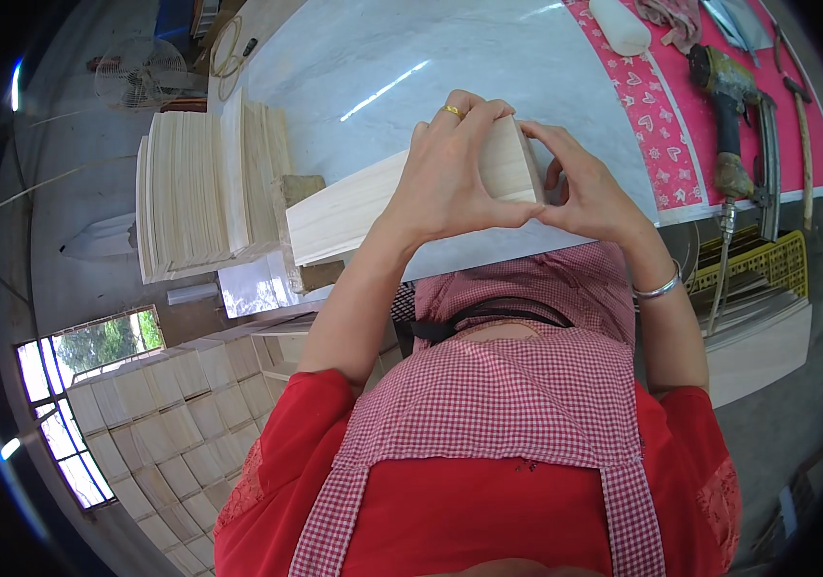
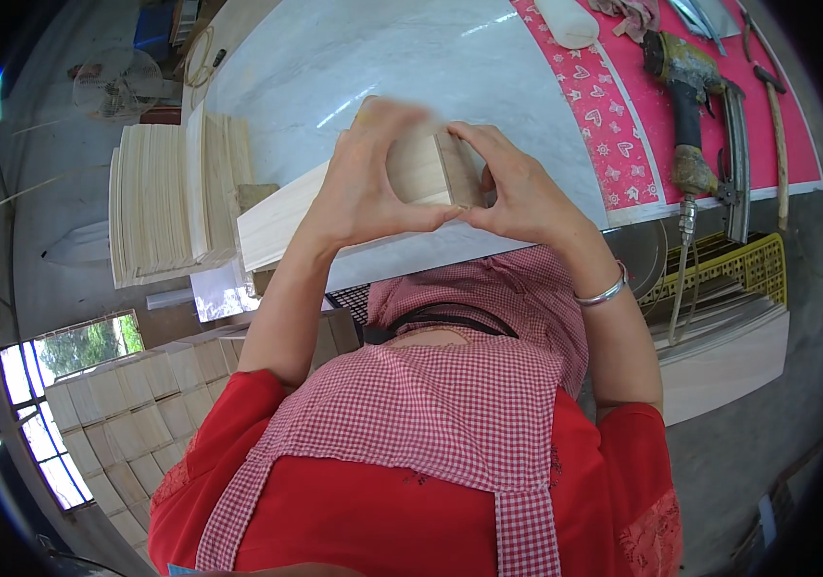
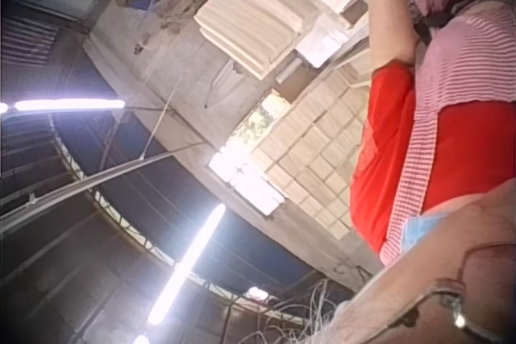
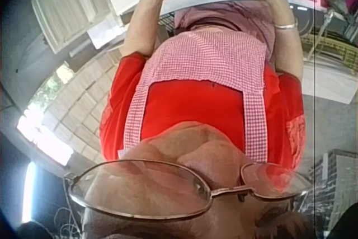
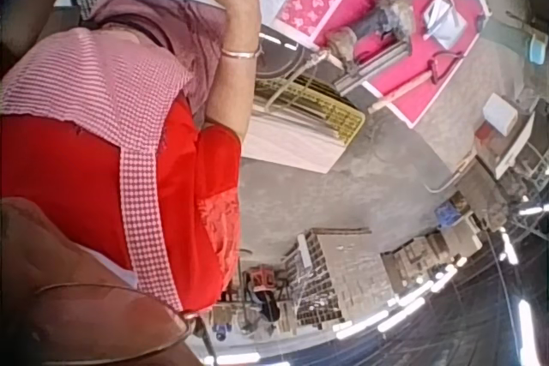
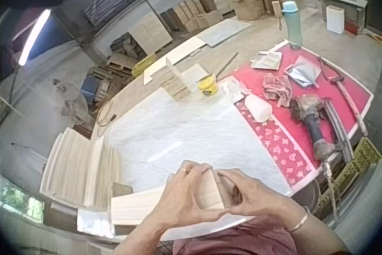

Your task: The recorder is assembling small wooden boxes by applying glue to the edges and using a pneumatic nail gun to join the boards.

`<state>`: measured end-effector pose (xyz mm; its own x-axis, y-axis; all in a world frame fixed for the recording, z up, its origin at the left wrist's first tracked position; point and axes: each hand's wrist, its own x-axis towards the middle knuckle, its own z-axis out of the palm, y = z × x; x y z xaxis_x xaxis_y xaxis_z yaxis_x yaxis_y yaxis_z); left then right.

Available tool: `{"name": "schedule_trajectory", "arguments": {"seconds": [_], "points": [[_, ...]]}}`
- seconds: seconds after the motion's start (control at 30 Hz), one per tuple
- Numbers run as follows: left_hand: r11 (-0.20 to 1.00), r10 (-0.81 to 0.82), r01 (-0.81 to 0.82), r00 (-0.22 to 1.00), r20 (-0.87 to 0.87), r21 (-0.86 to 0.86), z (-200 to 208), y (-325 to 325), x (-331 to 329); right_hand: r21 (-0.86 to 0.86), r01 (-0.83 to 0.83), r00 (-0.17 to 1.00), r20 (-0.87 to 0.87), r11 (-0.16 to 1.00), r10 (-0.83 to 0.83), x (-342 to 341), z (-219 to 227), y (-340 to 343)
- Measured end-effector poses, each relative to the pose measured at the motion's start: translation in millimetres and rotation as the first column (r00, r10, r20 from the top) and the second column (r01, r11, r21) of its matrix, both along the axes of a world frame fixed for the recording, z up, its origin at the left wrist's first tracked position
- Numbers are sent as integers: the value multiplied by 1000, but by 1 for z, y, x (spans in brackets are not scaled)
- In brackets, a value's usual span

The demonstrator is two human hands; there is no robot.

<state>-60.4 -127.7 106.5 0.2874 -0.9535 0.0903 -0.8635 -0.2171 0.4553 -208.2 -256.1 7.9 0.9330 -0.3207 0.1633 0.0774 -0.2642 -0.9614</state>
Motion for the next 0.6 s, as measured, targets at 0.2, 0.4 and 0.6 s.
{"name": "schedule_trajectory", "arguments": {"seconds": [0.2,0.4,0.6], "points": [[1000,-5,5,1000,4,8,0,0,0,6,2,1000,-1,1000,-2,0,0,0],[1000,-9,9,1000,11,-7,-3,1,1,-7,6,1000,-1,1000,-6,1,1,0],[1000,4,-4,1000,13,-3,-4,0,1,-9,10,1000,-14,1000,-10,1,2,0]]}}
